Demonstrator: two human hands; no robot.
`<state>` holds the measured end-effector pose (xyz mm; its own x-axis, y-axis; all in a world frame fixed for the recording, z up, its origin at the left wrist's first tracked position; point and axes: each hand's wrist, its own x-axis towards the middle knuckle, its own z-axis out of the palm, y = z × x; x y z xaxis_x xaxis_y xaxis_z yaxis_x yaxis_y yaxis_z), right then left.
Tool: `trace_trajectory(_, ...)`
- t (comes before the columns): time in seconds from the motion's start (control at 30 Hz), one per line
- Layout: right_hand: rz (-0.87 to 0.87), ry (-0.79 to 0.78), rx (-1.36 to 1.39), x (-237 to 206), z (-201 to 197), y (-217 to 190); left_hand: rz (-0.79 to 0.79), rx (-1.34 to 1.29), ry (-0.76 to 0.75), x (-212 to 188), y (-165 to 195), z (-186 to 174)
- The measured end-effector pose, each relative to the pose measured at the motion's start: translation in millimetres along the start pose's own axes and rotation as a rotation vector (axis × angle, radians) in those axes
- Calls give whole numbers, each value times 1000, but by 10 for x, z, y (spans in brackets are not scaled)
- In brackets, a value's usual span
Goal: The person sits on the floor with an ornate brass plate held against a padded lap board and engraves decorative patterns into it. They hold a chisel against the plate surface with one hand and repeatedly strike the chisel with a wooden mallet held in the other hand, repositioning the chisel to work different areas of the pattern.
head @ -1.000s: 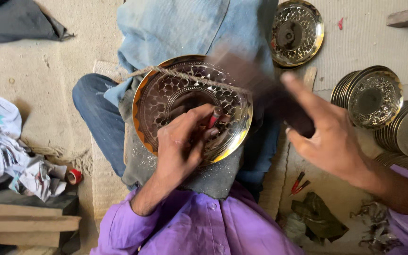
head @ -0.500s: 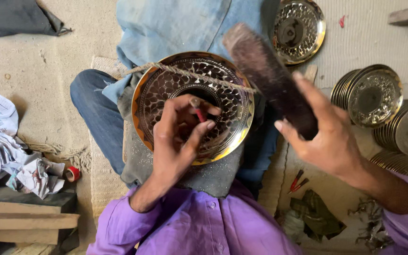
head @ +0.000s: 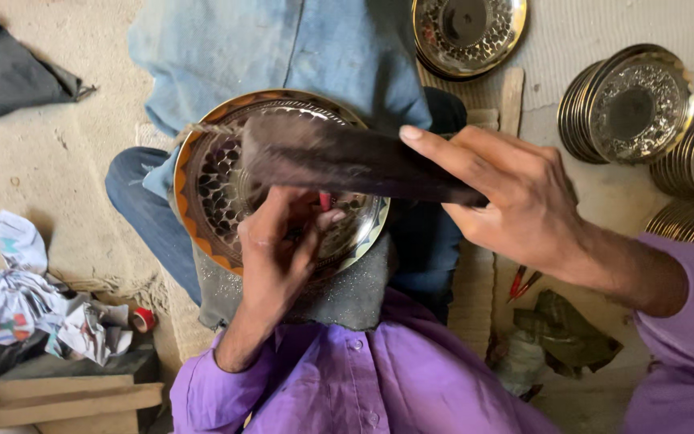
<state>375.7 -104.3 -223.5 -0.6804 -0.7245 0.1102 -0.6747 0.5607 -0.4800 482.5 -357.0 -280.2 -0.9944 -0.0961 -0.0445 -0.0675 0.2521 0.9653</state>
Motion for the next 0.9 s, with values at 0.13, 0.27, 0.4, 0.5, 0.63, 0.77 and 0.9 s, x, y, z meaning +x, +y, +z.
trace_trajectory(0.13,-4,191,206,13,-95,-33,19,-120,-55,-8,50,10)
trace_trajectory(0.27,38,188,322,14,-141,-61,-21,-164,-53,-16,62,30)
trace_trajectory(0.4,172,-257,-214,14,-133,-29,-111,-53,-56,-10,42,21)
trace_trajectory(0.5,36,144,254,22,-78,-33,-22,-118,-52,-17,48,12)
trace_trajectory(0.63,232,-437,-320,52,-90,-24,-35,-110,-52,-3,56,18)
trace_trajectory(0.77,212,-483,-370,110,-170,-54,-173,24,-37,-1,59,26)
trace_trajectory(0.9,258,-558,-391,186,-247,-118,-29,-108,-60,-13,63,26)
